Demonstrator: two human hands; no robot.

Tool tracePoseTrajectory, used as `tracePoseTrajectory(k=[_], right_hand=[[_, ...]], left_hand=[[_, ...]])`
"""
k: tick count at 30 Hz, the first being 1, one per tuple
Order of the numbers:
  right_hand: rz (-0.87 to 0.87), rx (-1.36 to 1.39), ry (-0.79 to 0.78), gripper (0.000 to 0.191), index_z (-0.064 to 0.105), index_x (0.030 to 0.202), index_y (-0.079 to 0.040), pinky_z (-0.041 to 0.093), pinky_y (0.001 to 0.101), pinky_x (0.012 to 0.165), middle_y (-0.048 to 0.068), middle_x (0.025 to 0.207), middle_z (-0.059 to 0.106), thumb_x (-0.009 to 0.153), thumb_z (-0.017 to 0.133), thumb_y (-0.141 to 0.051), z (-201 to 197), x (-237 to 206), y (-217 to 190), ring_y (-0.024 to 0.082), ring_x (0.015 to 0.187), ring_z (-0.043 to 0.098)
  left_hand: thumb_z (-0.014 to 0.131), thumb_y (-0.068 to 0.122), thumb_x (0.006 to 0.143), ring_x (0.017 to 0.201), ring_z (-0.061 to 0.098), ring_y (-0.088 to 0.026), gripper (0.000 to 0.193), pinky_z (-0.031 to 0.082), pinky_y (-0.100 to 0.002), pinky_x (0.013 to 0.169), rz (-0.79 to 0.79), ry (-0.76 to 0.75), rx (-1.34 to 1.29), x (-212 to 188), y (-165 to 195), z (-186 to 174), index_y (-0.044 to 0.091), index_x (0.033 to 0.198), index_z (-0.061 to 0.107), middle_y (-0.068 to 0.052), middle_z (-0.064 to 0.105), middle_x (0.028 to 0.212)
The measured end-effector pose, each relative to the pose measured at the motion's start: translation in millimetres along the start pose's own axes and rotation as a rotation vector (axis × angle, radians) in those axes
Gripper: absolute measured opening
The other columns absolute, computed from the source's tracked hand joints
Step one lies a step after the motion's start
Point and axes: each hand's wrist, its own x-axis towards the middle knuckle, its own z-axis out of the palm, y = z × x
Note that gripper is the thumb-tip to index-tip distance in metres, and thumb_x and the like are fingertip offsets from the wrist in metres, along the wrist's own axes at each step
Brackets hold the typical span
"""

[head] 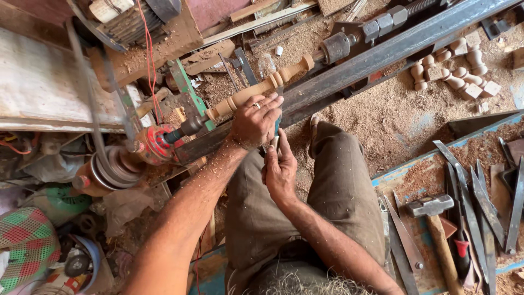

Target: The person shapes a rotating wooden spindle on a lathe using a chisel and a gouge. They hold the tools against the spinning wood to carve decorative grooves and smooth the surface, producing wood shavings.

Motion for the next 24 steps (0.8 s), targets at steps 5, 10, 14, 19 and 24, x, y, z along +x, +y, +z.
tracePoseTrajectory(k=[5, 10, 14, 19, 24], right_hand=[[-0.026, -0.101, 0.05, 0.056, 0.038, 0.159, -0.007, 0.039, 0.0215, 0.034, -0.004, 0.065, 0.052, 0.106, 0.053, -0.011, -5.8, 4.2, -7.2, 0.002, 0.044, 0.044], [0.0, -0.194, 0.021, 0.056, 0.041, 0.159, -0.007, 0.042, 0.0199, 0.04, -0.006, 0.073, 0.059, 0.106, 0.055, -0.013, -24.7, 7.8, -17.3, 0.002, 0.051, 0.048], [-0.002, -0.173, -0.071, 0.056, 0.039, 0.159, -0.009, 0.039, 0.0199, 0.04, -0.005, 0.068, 0.055, 0.107, 0.055, -0.016, -36.2, 5.1, -26.6, 0.003, 0.05, 0.048], [0.026, -0.263, -0.068, 0.054, 0.042, 0.158, -0.011, 0.038, 0.0208, 0.038, -0.004, 0.064, 0.054, 0.106, 0.055, -0.017, -26.8, -2.2, -24.5, 0.003, 0.047, 0.047], [-0.012, -0.308, -0.072, 0.052, 0.047, 0.157, -0.01, 0.041, 0.0213, 0.043, -0.004, 0.073, 0.061, 0.106, 0.058, -0.017, -30.8, 4.8, -31.9, 0.002, 0.053, 0.049]], left_hand=[[0.07, 0.014, 0.099, 0.125, 0.07, -0.025, 0.014, 0.05, -0.041, 0.108, -0.026, -0.026, -0.09, 9.8, 3.6, -6.7, 0.001, 0.105, 0.074, -0.016, 0.074, 0.127], [0.068, 0.008, 0.09, 0.12, 0.071, -0.027, 0.018, 0.051, -0.042, 0.105, 0.031, -0.023, -0.083, 9.9, 1.1, -9.0, -0.002, 0.104, 0.073, -0.019, 0.074, 0.125], [0.066, 0.006, 0.096, 0.116, 0.073, -0.024, 0.014, 0.052, -0.042, 0.104, 0.003, 0.025, -0.095, 6.5, 2.0, -7.6, -0.001, 0.105, 0.074, -0.014, 0.076, 0.118], [0.07, 0.011, 0.099, 0.103, 0.075, -0.023, 0.008, 0.053, -0.04, 0.098, -0.015, 0.095, -0.053, 4.3, -2.1, 2.2, 0.005, 0.097, 0.075, -0.012, 0.079, 0.104], [0.068, 0.005, 0.098, 0.104, 0.077, -0.021, 0.007, 0.054, -0.039, 0.099, -0.031, 0.096, -0.045, -0.9, -0.8, 4.9, 0.005, 0.098, 0.074, -0.011, 0.08, 0.104]])
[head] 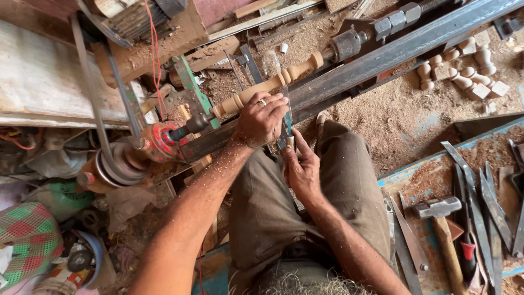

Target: The person shapes a rotating wooden spindle on a lathe using a chisel and a gouge. They hold the tools against the spinning wood to carve decorative grooves and smooth the surface, producing wood shavings.

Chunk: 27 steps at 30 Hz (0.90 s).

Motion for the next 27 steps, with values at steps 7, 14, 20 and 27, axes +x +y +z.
tracePoseTrajectory(k=[7, 14, 20, 27], right_hand=[[0.166, -0.103, -0.073, 0.051, 0.051, 0.151, -0.013, 0.038, 0.0234, 0.036, -0.003, 0.063, 0.058, 0.102, 0.057, -0.021, -28.6, 11.0, -18.2, 0.004, 0.044, 0.046], [0.214, -0.219, -0.177, 0.048, 0.059, 0.147, -0.014, 0.035, 0.0216, 0.04, -0.006, 0.063, 0.054, 0.101, 0.061, -0.026, -66.6, 32.9, -40.3, 0.003, 0.047, 0.042], [0.309, -0.482, -0.334, 0.048, 0.06, 0.145, -0.019, 0.035, 0.0262, 0.036, 0.0, 0.059, 0.059, 0.098, 0.059, -0.028, -102.5, 61.6, -74.9, 0.007, 0.042, 0.044], [0.107, -0.692, -0.538, 0.047, 0.06, 0.145, -0.016, 0.044, 0.026, 0.041, -0.003, 0.058, 0.063, 0.1, 0.058, -0.032, -133.2, 108.2, -85.9, 0.006, 0.044, 0.051]], left_hand=[[0.07, 0.006, 0.098, 0.108, 0.076, -0.022, 0.005, 0.054, -0.04, 0.1, 0.03, -0.011, -0.019, 4.8, 1.4, -3.3, 0.004, 0.099, 0.074, -0.014, 0.079, 0.108], [0.067, 0.001, 0.097, 0.114, 0.074, -0.025, 0.009, 0.053, -0.041, 0.103, 0.053, -0.035, -0.048, 8.5, 2.4, -3.5, 0.001, 0.104, 0.074, -0.017, 0.076, 0.117], [0.065, 0.003, 0.094, 0.117, 0.073, -0.027, 0.016, 0.052, -0.042, 0.104, 0.019, -0.08, -0.067, 16.5, 8.9, -11.3, -0.002, 0.106, 0.073, -0.018, 0.074, 0.123], [0.062, 0.007, 0.1, 0.118, 0.072, -0.024, 0.017, 0.05, -0.036, 0.106, 0.056, -0.142, -0.014, 12.9, 5.1, -3.1, 0.001, 0.112, 0.073, -0.016, 0.074, 0.128]])
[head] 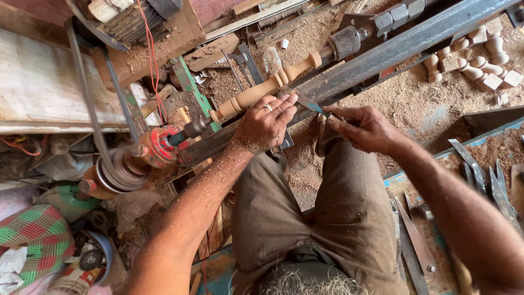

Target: The person shapes a rotating wooden spindle on a lathe using a chisel and a gouge. They hold the tools against the spinning wood to carve decorative grooves and smooth the surface, producing wood shavings.

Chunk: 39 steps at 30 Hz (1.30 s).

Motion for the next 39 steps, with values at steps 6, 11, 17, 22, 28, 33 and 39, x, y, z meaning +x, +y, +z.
tracePoseTrajectory(k=[6, 11, 17, 22, 28, 33, 39], right_hand=[[0.005, -0.071, 0.023, 0.05, 0.06, 0.147, -0.015, 0.051, 0.0295, 0.051, 0.009, 0.07, 0.066, 0.1, 0.063, -0.029, 0.0, -0.4, 5.8, 0.008, 0.055, 0.057], [-0.159, 0.0, 0.103, 0.05, 0.057, 0.146, -0.01, 0.063, 0.0271, 0.073, 0.004, 0.097, 0.081, 0.099, 0.067, -0.023, 29.3, -9.3, 5.7, 0.008, 0.079, 0.075], [-0.037, 0.126, 0.234, 0.058, 0.055, 0.151, -0.005, 0.055, 0.0298, 0.067, 0.015, 0.1, 0.077, 0.096, 0.071, -0.015, 75.6, -18.0, 3.4, 0.011, 0.078, 0.061], [-0.312, 0.17, 0.426, 0.055, 0.051, 0.151, 0.004, 0.054, 0.0294, 0.093, 0.023, 0.131, 0.07, 0.101, 0.069, -0.008, 114.5, -18.7, 3.6, 0.016, 0.112, 0.064], [-0.129, 0.166, 0.475, 0.061, 0.041, 0.156, -0.002, 0.064, 0.0299, 0.076, 0.025, 0.135, 0.064, 0.1, 0.064, -0.008, 147.5, -12.9, -12.1, 0.02, 0.097, 0.071], [0.034, 0.269, 0.514, 0.062, 0.044, 0.155, -0.008, 0.059, 0.03, 0.057, 0.016, 0.093, 0.077, 0.096, 0.064, -0.011, 164.8, -16.6, -32.6, 0.013, 0.066, 0.068], [0.045, 0.267, 0.604, 0.06, 0.048, 0.153, -0.007, 0.054, 0.0299, 0.053, 0.013, 0.086, 0.076, 0.097, 0.067, -0.014, 180.2, -13.8, -47.8, 0.01, 0.059, 0.061]], left_hand=[[0.067, 0.029, 0.101, 0.126, 0.067, -0.026, 0.042, 0.046, -0.04, 0.107, 0.079, -0.036, 0.122, 1.1, -3.6, 7.7, -0.001, 0.13, 0.065, -0.016, 0.07, 0.134], [0.07, 0.041, 0.097, 0.123, 0.068, -0.024, 0.059, 0.047, -0.04, 0.106, 0.088, -0.094, 0.135, 1.3, -3.6, 8.5, 0.001, 0.139, 0.061, -0.014, 0.072, 0.133], [0.075, 0.024, 0.101, 0.121, 0.068, -0.022, 0.035, 0.049, -0.038, 0.103, 0.099, -0.026, 0.164, 2.4, -4.9, 13.5, 0.006, 0.13, 0.07, -0.01, 0.074, 0.127], [0.076, 0.025, 0.096, 0.12, 0.069, -0.023, 0.035, 0.052, -0.04, 0.102, 0.079, -0.064, 0.17, -2.2, -2.6, 7.1, 0.006, 0.125, 0.073, -0.009, 0.075, 0.124], [0.078, 0.024, 0.092, 0.12, 0.07, -0.023, 0.034, 0.053, -0.039, 0.099, 0.062, -0.055, 0.15, -1.5, -1.6, 1.6, 0.005, 0.119, 0.073, -0.01, 0.075, 0.123], [0.077, 0.023, 0.097, 0.119, 0.07, -0.022, 0.023, 0.054, -0.038, 0.098, 0.044, -0.027, 0.185, 1.0, 2.8, -2.2, 0.005, 0.112, 0.074, -0.008, 0.075, 0.12], [0.076, 0.026, 0.098, 0.116, 0.071, -0.022, 0.022, 0.055, -0.038, 0.095, 0.042, 0.003, 0.211, -7.7, 1.9, 4.3, 0.005, 0.107, 0.074, -0.008, 0.076, 0.118]])
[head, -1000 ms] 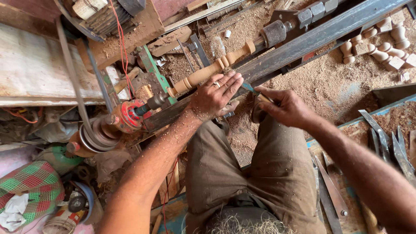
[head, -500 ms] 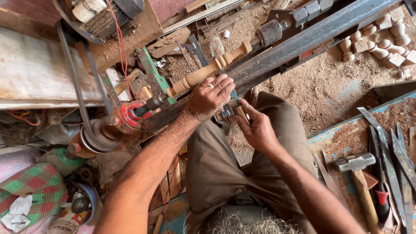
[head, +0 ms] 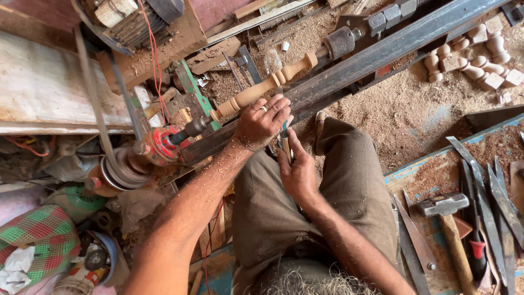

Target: The person shapes a rotating wooden spindle on a lathe using a chisel and a gouge. They hold the tools against the spinning wood to carve decorative grooves and smooth the surface, producing wood shavings.

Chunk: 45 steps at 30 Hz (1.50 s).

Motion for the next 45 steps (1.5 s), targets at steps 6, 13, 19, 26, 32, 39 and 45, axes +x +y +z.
tracePoseTrajectory(k=[6, 13, 19, 26, 32, 39, 45], right_hand=[[0.127, 0.18, -0.107, 0.064, 0.042, 0.157, -0.017, 0.044, 0.029, 0.039, 0.004, 0.074, 0.068, 0.096, 0.061, -0.011, -14.0, 0.0, 4.8, 0.009, 0.049, 0.053], [0.453, 0.986, -0.501, 0.055, 0.044, 0.149, -0.014, 0.042, 0.0249, 0.035, 0.004, 0.066, 0.061, 0.097, 0.056, -0.024, -83.7, 33.2, 21.0, 0.014, 0.042, 0.055], [-0.114, -0.081, -0.266, 0.057, 0.051, 0.155, -0.015, 0.041, 0.0223, 0.045, -0.004, 0.065, 0.058, 0.1, 0.066, -0.02, -106.9, 39.5, 18.3, 0.005, 0.052, 0.049], [0.037, -0.416, -0.408, 0.055, 0.052, 0.152, -0.025, 0.042, 0.025, 0.042, -0.004, 0.061, 0.061, 0.097, 0.061, -0.023, -155.2, 88.8, 4.2, 0.007, 0.046, 0.043], [-0.09, -0.392, -0.427, 0.054, 0.056, 0.15, -0.02, 0.041, 0.023, 0.048, -0.005, 0.062, 0.055, 0.097, 0.065, -0.022, -156.6, 101.2, 1.4, 0.003, 0.054, 0.045], [-0.082, -0.318, -0.435, 0.05, 0.057, 0.149, -0.013, 0.039, 0.0223, 0.048, -0.007, 0.065, 0.053, 0.1, 0.062, -0.018, -147.0, 97.1, 9.7, 0.002, 0.054, 0.045], [-0.028, -0.279, -0.411, 0.054, 0.052, 0.152, -0.013, 0.04, 0.0219, 0.042, -0.005, 0.059, 0.055, 0.099, 0.062, -0.021, -133.5, 87.7, 6.2, 0.003, 0.047, 0.047]], left_hand=[[0.076, 0.025, 0.102, 0.124, 0.068, -0.022, 0.022, 0.051, -0.037, 0.108, 0.101, 0.016, 0.0, -3.7, -8.5, 16.6, 0.01, 0.118, 0.073, -0.008, 0.072, 0.129], [0.068, 0.012, 0.084, 0.152, 0.036, -0.019, 0.081, 0.022, -0.04, 0.129, 0.045, -0.384, -0.261, 17.5, -3.0, -9.1, 0.011, 0.159, 0.037, -0.005, 0.035, 0.166], [0.057, 0.011, 0.084, 0.154, 0.027, -0.022, 0.082, 0.016, -0.039, 0.127, 0.095, -0.541, -0.073, 41.7, 6.7, -13.8, 0.009, 0.16, 0.026, -0.01, 0.025, 0.169], [0.045, 0.004, 0.105, 0.148, 0.045, -0.021, 0.052, 0.032, -0.038, 0.126, 0.099, -0.211, 0.072, 34.1, 9.2, 21.6, 0.01, 0.157, 0.042, -0.008, 0.039, 0.164], [0.054, 0.011, 0.105, 0.142, 0.054, -0.021, 0.043, 0.042, -0.037, 0.123, 0.089, -0.114, 0.13, 30.8, 8.4, 23.8, 0.007, 0.148, 0.055, -0.01, 0.054, 0.155], [0.062, 0.016, 0.101, 0.133, 0.06, -0.028, 0.039, 0.049, -0.042, 0.116, 0.065, 0.011, -0.024, 27.1, 6.8, 24.5, -0.002, 0.135, 0.065, -0.018, 0.062, 0.143], [0.065, 0.014, 0.101, 0.13, 0.063, -0.027, 0.032, 0.052, -0.041, 0.113, 0.062, 0.026, 0.043, 21.8, 4.2, 36.7, 0.003, 0.13, 0.069, -0.015, 0.066, 0.14]])
